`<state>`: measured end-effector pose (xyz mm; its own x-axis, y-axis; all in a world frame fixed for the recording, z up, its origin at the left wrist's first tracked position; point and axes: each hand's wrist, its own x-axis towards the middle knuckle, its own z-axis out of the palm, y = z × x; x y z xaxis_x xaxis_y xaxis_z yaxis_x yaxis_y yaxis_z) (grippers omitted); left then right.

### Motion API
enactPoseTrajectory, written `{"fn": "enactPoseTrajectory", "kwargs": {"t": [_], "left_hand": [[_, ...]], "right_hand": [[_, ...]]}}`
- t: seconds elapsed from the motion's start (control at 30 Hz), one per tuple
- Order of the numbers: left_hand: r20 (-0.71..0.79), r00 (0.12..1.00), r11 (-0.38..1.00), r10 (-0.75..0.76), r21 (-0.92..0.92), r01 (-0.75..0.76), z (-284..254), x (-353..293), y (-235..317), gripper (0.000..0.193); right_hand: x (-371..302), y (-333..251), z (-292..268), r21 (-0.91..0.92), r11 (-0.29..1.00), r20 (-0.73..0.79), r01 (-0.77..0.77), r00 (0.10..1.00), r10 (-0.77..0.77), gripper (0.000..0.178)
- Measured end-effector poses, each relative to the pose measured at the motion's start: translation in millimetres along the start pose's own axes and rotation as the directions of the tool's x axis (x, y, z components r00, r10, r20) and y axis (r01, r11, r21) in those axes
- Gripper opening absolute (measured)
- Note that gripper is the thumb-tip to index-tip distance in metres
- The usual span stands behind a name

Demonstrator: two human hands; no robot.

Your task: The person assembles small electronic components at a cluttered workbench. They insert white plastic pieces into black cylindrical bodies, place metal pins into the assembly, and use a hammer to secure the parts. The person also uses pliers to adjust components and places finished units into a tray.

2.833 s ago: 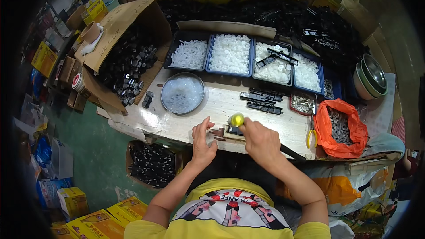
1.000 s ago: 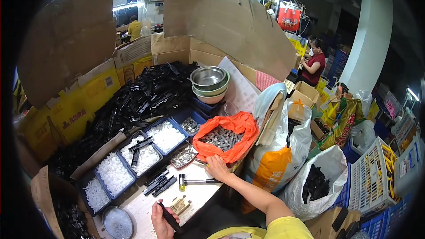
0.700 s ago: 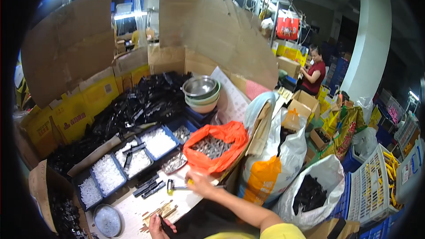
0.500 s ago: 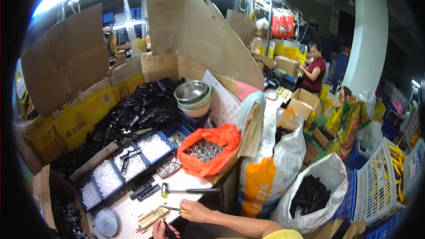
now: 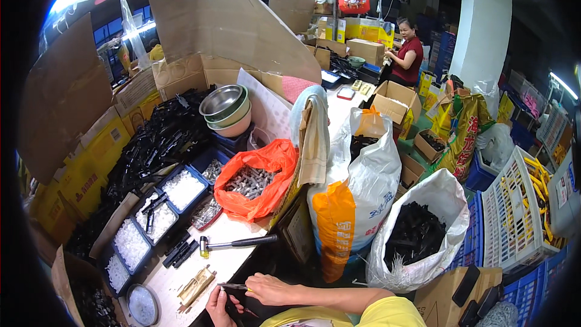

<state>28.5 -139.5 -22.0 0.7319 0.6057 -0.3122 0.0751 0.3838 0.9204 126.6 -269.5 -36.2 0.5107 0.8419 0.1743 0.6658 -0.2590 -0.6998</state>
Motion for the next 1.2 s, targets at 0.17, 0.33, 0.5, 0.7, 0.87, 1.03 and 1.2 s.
{"fn": "enactPoseTrajectory", "kwargs": {"t": [0.17,0.33,0.5,0.7,0.87,1.03,1.2], "left_hand": [[0.129,0.991,0.984,0.045,0.167,-0.066,5,-13,27,0.017],[0.092,0.995,1.000,-0.026,-0.009,0.027,-4,-12,17,0.017],[0.107,0.992,0.988,0.061,0.135,-0.075,-5,-15,13,0.016],[0.125,0.985,0.992,0.115,0.030,-0.120,-16,-7,5,0.027],[0.181,0.971,0.984,0.153,0.065,-0.167,-20,3,6,0.028],[0.089,0.992,0.993,0.095,0.065,-0.101,-26,1,0,0.031],[0.046,0.991,0.983,0.129,0.128,-0.134,-33,6,0,0.033]], "right_hand": [[6,-9,-14,-0.107,0.994,0.059,0.032,0.998,-0.026,0.020],[8,-10,-8,-0.121,0.989,0.090,0.083,0.993,-0.072,0.019],[3,-8,-6,-0.142,0.986,0.118,0.088,0.990,-0.072,0.019],[9,-20,-11,-0.135,0.981,0.059,0.137,0.990,-0.130,0.015],[24,-22,-25,-0.090,0.975,0.180,0.205,0.966,-0.187,0.011],[30,-27,-27,-0.062,0.984,0.196,0.166,0.969,-0.151,0.020],[45,-25,-23,-0.070,0.984,0.262,0.163,0.955,-0.140,0.023]]}}
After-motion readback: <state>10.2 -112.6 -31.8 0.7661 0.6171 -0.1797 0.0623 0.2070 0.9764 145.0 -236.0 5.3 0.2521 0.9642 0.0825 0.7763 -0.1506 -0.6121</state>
